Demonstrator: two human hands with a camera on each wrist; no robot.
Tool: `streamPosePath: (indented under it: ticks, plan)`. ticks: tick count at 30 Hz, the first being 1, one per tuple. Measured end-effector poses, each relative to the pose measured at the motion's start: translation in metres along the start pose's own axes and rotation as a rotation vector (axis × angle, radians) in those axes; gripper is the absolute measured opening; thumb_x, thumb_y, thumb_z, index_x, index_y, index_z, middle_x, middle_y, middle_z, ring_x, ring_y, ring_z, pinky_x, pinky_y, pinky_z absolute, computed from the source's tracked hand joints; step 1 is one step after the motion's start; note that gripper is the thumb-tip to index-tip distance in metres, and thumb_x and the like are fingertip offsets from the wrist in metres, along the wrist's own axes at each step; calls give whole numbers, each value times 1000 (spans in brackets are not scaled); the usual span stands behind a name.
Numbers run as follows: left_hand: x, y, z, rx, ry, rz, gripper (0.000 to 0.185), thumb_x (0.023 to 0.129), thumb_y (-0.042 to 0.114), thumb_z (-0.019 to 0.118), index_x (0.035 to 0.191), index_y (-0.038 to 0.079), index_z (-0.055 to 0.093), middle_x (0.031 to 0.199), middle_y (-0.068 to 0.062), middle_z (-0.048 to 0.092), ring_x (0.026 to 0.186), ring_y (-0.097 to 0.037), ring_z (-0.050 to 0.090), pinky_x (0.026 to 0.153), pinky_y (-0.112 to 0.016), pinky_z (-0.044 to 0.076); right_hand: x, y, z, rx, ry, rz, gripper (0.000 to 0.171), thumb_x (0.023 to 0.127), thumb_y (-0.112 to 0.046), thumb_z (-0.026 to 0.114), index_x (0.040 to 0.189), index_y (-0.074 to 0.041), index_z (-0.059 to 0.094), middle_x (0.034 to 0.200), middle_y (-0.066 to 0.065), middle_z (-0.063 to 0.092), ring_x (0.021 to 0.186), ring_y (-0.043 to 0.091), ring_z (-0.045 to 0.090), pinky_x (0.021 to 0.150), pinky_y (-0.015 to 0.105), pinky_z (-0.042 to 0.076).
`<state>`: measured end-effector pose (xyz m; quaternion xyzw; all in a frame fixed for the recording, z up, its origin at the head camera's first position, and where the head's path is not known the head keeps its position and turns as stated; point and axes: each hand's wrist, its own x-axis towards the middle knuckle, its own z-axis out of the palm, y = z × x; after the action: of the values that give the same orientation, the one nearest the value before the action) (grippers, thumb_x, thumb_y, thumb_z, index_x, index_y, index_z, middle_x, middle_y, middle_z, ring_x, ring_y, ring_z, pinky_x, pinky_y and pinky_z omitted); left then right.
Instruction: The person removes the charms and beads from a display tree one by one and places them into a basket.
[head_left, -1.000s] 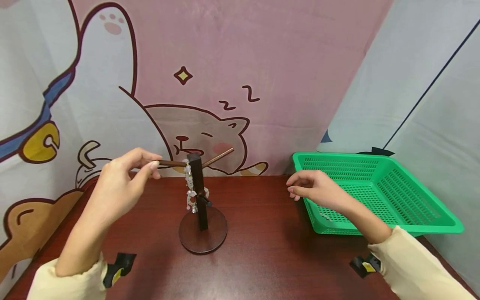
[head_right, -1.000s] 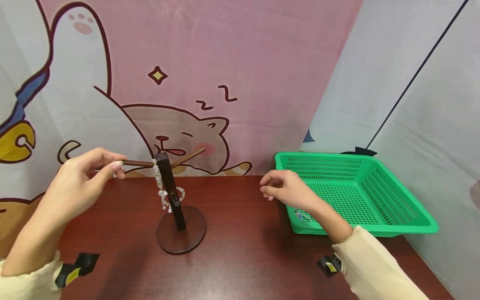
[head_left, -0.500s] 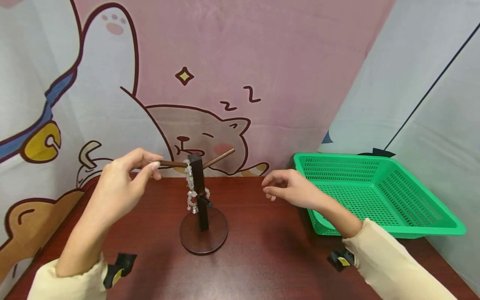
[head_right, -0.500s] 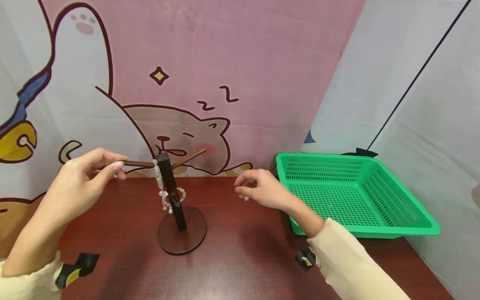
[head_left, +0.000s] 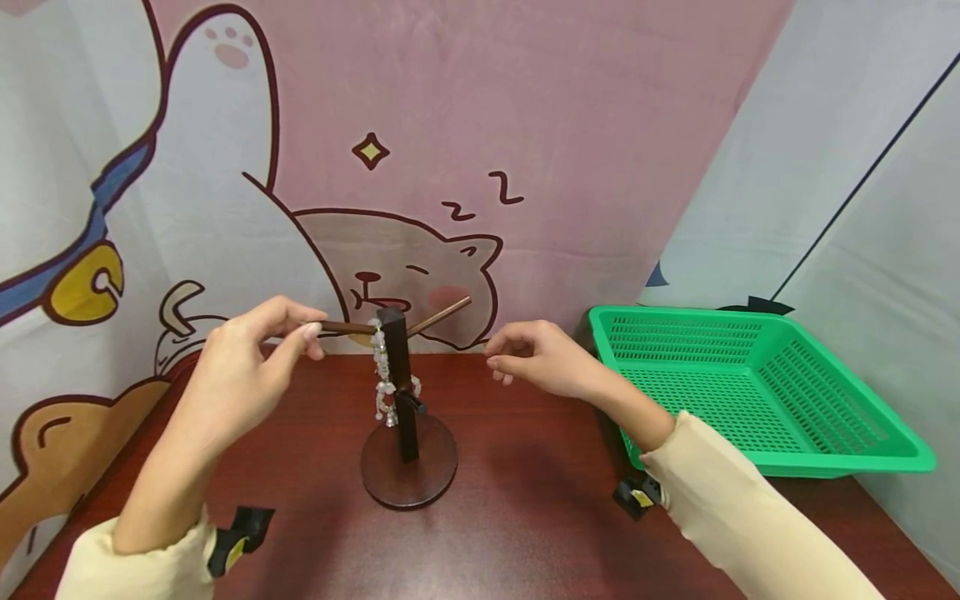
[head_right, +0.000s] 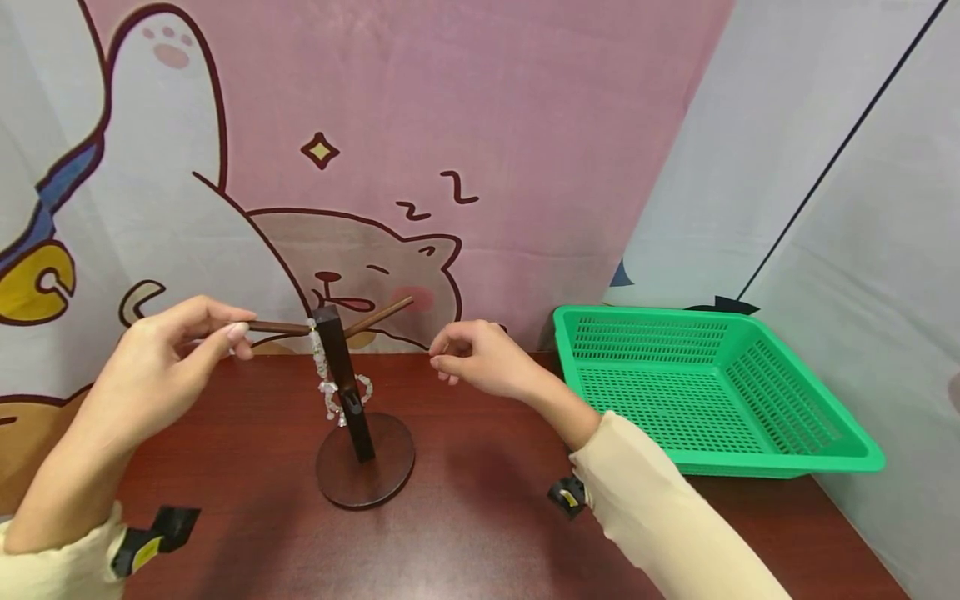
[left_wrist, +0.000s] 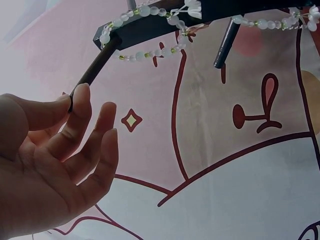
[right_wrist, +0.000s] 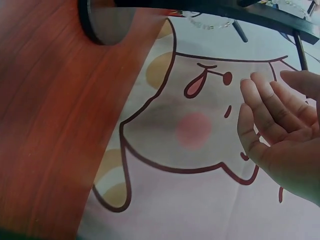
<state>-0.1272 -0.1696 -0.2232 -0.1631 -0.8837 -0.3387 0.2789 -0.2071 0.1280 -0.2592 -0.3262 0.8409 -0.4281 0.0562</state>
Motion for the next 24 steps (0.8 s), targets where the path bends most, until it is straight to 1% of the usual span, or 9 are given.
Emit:
streamPosePath:
  ticks: [4, 8, 10, 14, 17, 24]
  plan:
    - [0, 1, -1, 5, -6, 5, 11, 90, 7, 57, 96, 7, 66, 68, 3, 63, 60, -8, 52, 53, -20, 36, 9, -6, 1, 13, 21, -11, 8, 85, -2, 60, 91, -1, 64, 72, 7, 64, 63, 18, 61, 60, 30, 48]
    - [0, 1, -1, 7, -7, 9, 11, 90, 6, 57, 96, 7, 66, 68, 2, 63, 59, -8, 51, 53, -20, 36, 18, -13, -1, 14, 40, -13, 8, 85, -3, 59, 91, 0, 63, 73, 11, 65, 64, 20, 61, 58, 28, 45]
    - [0, 1, -1, 6, -7, 9, 11, 90, 6, 57, 96, 7, 66, 68, 2, 63, 59, -8, 51, 53, -20, 36, 22, -16, -2, 30, 49, -4, 8, 86, -2, 58, 92, 2, 62, 74, 13, 64, 65, 22, 61, 59, 28, 46]
    - [0, 1, -1, 0, -11, -6, 11, 90, 7, 57, 97, 7, 66, 68, 2, 63, 59, -8, 52, 53, -20, 36, 27, -20, -6, 43, 75, 14, 10, 87, -1, 57, 95, 3, 62, 73, 10, 64, 65, 20, 61, 61, 28, 47]
    - [0, 0, -1, -10, -16, -20, 12, 90, 7, 57, 97, 6, 66, 69, 2, 63, 59, -7, 52, 53, -21, 35, 31, -23, -8, 49, 89, 8, 11, 88, -2, 57, 97, 3, 61, 73, 8, 63, 64, 19, 61, 62, 28, 48]
    - [0, 0, 0, -7, -16, -23, 12, 89, 6, 58, 98, 6, 66, 70, 2, 64, 60, -8, 52, 53, -20, 35, 37, -26, -8, 65, 90, -3, 13, 90, -6, 55, 98, 4, 61, 71, 9, 63, 62, 18, 60, 62, 29, 49]
